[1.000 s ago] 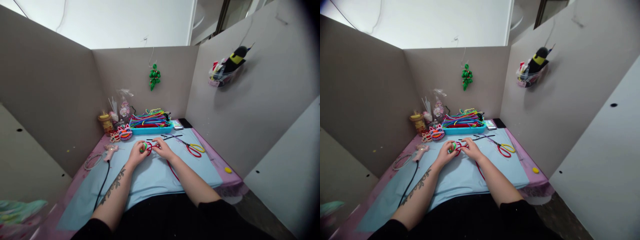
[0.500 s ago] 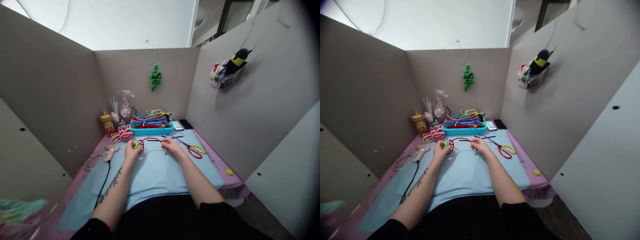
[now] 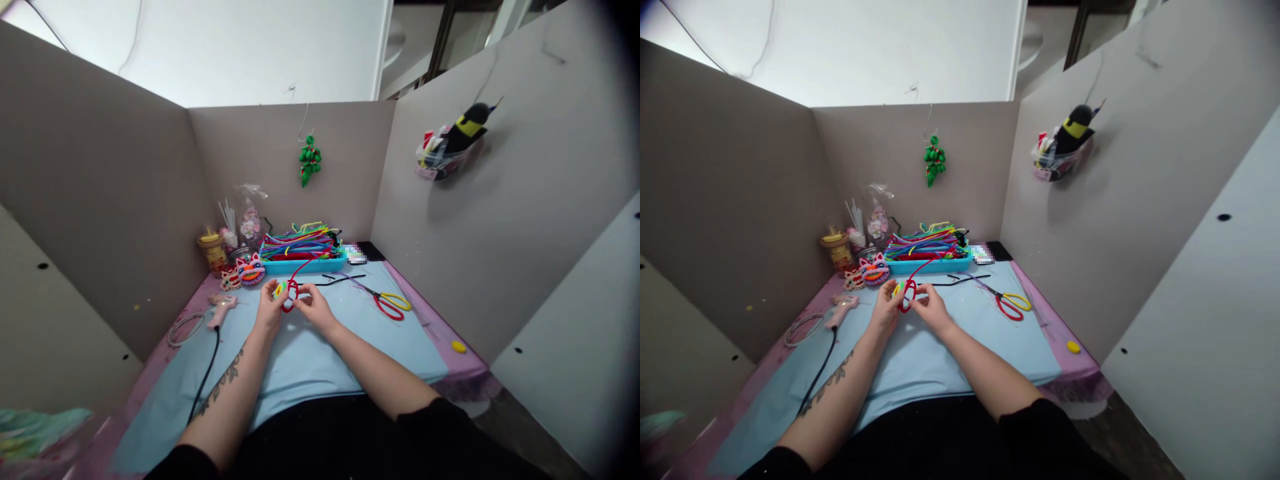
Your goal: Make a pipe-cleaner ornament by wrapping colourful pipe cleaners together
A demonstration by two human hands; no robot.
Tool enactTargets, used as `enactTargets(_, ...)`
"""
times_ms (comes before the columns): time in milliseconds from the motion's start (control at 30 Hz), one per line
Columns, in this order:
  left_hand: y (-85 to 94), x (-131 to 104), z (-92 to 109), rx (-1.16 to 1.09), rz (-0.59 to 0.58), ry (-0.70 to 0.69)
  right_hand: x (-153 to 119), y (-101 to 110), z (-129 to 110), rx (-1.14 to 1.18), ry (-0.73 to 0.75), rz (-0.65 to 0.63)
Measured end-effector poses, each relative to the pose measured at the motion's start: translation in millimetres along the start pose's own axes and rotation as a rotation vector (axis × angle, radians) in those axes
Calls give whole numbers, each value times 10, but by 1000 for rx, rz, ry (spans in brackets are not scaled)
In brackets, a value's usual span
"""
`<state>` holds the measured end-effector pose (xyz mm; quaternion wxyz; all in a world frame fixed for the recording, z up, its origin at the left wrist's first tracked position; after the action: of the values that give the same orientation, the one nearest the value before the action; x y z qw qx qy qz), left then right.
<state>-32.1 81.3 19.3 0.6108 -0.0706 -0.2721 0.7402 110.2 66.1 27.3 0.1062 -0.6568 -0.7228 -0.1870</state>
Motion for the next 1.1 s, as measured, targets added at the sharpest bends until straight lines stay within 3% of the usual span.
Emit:
enactTargets(167, -139, -90, -62, 91, -141, 75, 81, 204, 58, 132, 18, 115)
enactTargets(300, -206, -152, -35, 216, -250, 72, 78, 313, 5, 62, 8, 97)
enactTargets(467, -337, -219, -64, 267, -416, 104, 33, 300, -117, -123, 35, 10)
enactTargets(700, -399, -245, -89, 373, -531, 26, 22, 272, -139, -103, 78, 5)
enactTargets(800, -362, -213, -62, 438, -493, -48, 15, 337, -172, -133, 113, 46)
enactTargets(967, -213, -120, 47, 494, -290, -142, -8, 441, -318, -333, 252, 132)
enactTargets(1100, -219, -129, 171, 592, -257, -235, 5, 430, -296, -450, 257, 158)
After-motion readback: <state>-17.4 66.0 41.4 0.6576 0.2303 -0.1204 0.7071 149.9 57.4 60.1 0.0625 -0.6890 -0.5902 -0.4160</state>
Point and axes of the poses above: each hand's wrist, its own x-axis towards the middle knuckle, its own y-axis out of the back of the hand, z = x × y, the point moved 8 cm from there along x, towards the middle knuckle, and after that the axes turned 6 degrees about -x, right-handed, at the moved point
